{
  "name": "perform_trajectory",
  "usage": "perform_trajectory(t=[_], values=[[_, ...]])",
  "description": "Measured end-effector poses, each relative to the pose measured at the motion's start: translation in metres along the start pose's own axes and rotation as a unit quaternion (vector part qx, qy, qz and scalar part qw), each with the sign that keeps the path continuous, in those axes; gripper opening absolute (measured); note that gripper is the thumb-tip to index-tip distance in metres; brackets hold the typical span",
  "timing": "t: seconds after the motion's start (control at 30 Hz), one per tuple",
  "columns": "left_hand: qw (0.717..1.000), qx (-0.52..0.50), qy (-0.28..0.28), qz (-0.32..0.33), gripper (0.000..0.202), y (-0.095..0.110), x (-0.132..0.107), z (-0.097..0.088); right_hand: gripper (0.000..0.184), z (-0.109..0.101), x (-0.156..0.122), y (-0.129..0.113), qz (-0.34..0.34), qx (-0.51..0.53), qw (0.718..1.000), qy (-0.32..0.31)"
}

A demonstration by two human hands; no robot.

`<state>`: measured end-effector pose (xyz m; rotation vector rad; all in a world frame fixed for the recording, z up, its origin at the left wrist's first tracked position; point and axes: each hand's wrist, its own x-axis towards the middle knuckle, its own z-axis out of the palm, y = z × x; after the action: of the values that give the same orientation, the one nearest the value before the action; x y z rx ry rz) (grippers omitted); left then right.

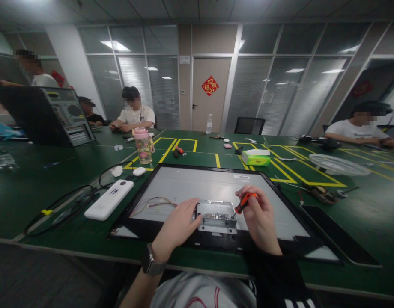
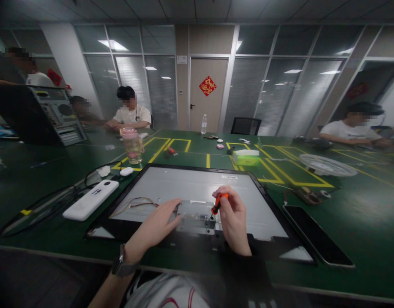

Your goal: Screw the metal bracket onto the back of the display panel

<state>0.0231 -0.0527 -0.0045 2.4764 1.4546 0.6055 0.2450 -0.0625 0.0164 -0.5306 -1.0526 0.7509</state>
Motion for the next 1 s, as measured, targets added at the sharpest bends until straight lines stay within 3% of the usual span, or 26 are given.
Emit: perform_trajectory(t=[0.23, 0.47, 0.67, 1.0], values=[[1.0, -0.006, -0.003, -0.001, 0.046, 0.0004, 0.0009, -0.0013, 0.016, 0.0026, -0.0014, 0.0002, 0.043, 0.047, 0.998, -0.025], [1.0, -0.003, -0.006, -0.005, 0.046, 0.0019, 0.0007, -0.0017, 0.015, 0.0021, 0.0008, -0.0015, 0.014, 0.013, 1.0, -0.011], [1.0, -0.001, -0.001, -0.004, 0.046, 0.0005, 0.0008, -0.0003, 0.022, 0.0043, -0.0009, -0.0013, 0.054, 0.025, 0.998, 0.002], [1.0, 0.0, -0.005, -0.004, 0.047, 0.0008, 0.0009, -0.0008, 0.019, -0.0033, -0.0009, 0.0044, 0.025, -0.038, 0.999, -0.002]])
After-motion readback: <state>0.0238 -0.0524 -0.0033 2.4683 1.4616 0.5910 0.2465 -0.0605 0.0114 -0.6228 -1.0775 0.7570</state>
